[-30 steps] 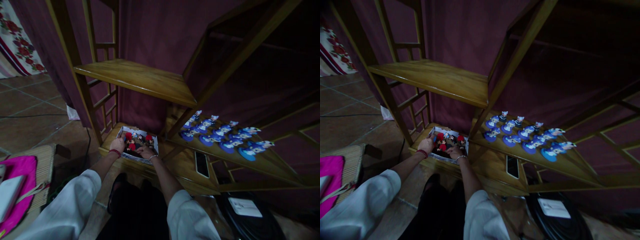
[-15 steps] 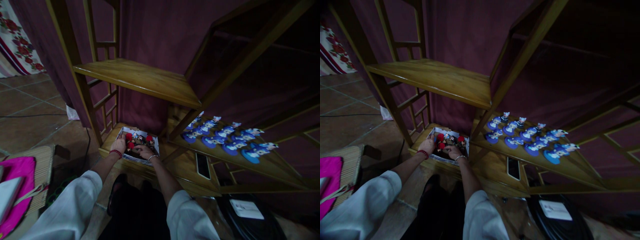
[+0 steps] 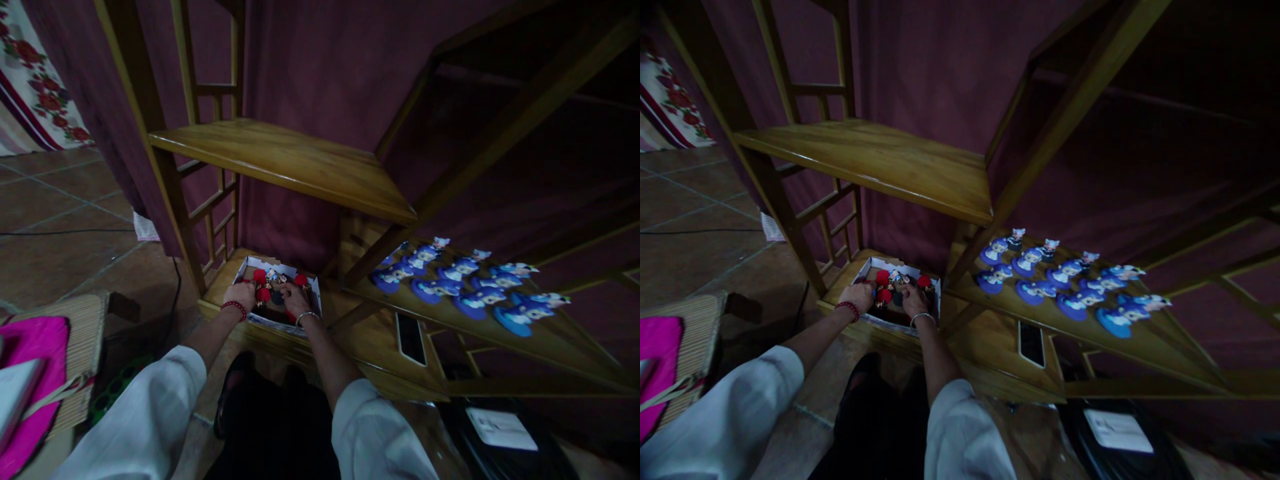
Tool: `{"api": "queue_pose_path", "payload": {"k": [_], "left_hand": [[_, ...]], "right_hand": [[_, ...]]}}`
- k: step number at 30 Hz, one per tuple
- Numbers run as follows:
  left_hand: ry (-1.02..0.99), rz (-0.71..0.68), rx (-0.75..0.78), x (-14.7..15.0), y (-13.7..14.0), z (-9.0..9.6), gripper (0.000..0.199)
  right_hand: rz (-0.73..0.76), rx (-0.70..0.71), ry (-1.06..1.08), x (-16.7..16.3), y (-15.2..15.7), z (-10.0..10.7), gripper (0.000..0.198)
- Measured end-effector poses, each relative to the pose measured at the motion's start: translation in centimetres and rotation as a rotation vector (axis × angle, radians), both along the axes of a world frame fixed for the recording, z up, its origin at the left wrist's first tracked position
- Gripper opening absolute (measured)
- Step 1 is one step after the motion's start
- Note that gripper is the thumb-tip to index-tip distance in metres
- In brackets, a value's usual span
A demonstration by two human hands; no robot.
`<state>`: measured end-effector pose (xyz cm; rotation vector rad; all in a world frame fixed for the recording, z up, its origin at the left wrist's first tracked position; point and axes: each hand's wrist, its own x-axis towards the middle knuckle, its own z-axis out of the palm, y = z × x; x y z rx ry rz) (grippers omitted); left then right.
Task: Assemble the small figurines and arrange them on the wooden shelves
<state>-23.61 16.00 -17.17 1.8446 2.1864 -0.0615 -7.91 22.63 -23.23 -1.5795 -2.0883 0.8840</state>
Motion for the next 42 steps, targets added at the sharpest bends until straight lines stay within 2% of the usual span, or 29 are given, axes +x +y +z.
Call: {"api": "queue_pose_path", "payload": {"k": [2,6,11,18,27,42], "left_hand": [[-0.001,-0.002,0.001,0.0,0.0,0.1,0.031],[-0.007,-0.003,-0.006,0.0,0.1,0.3,0.03],[-0.022,-0.001,0.007,-0.1,0.3,0.1,0.028],[-0.058,-0.009,0.042,-0.2,0.4,-0.1,0.028],[-0.044,-0.001,0.053,-0.2,0.6,-0.4,0.03],[-0.033,-0.019,0.016,-0.2,0.6,-0.3,0.033]], "right_hand": [[0.005,0.093,-0.088,-0.5,0.3,0.7,0.028],[0.11,0.224,-0.196,-1.8,1.2,1.6,0.035],[0.193,0.297,-0.27,-3.3,2.4,1.2,0.041],[0.285,0.263,-0.328,-4.8,3.6,0.7,0.054],[0.31,0.246,-0.417,-5.1,3.7,1.3,0.054],[0.177,0.232,-0.438,-4.6,3.2,1.2,0.037]]}}
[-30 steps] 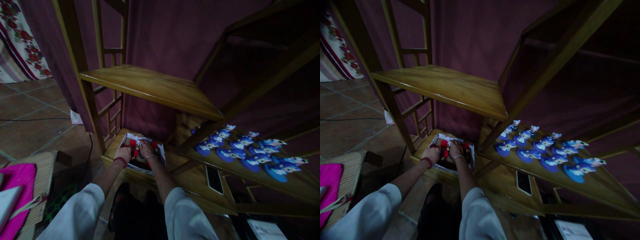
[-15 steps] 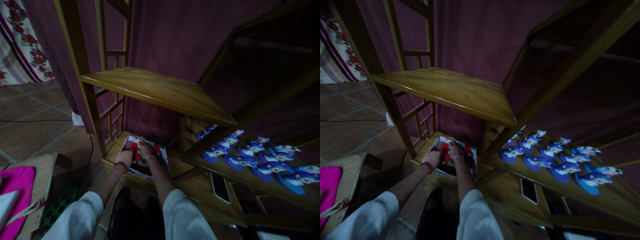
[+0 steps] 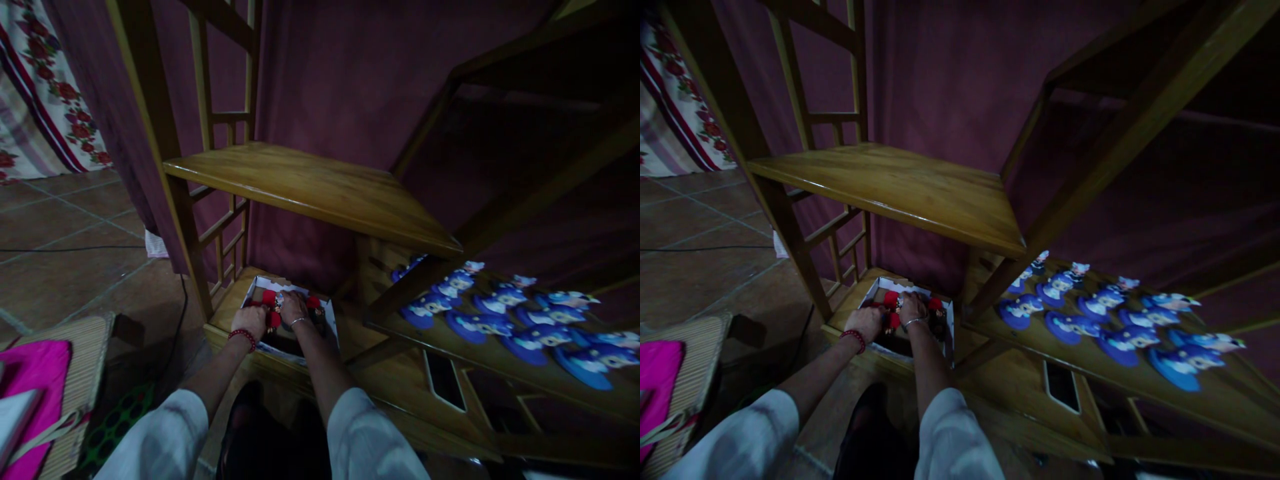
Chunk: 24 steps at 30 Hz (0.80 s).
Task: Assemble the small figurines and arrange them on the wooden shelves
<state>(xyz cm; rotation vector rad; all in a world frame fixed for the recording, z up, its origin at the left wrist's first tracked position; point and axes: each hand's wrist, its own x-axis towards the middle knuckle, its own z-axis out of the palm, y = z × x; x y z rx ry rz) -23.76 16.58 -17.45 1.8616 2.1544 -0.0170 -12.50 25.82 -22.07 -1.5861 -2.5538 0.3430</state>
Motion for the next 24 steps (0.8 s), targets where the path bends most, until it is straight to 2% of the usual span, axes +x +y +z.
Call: {"api": "queue_pose_path", "payload": {"k": [8,16,19,24], "left_hand": [[0.001,0.02,-0.012,0.1,-0.4,0.5,0.029],[-0.029,0.032,0.139,0.0,-0.9,0.1,0.03],[-0.082,0.009,0.155,0.3,-1.2,0.7,0.028],[-0.213,-0.028,0.244,2.3,-1.9,2.7,0.024]], "right_hand": [[-0.062,-0.014,0.12,0.9,-1.7,0.8,0.037],[-0.027,-0.007,0.175,2.3,-3.6,1.9,0.026],[-0.009,-0.047,0.203,2.6,-4.6,2.9,0.027],[-0.024,-0.091,0.279,3.1,-6.4,5.5,0.036]]}}
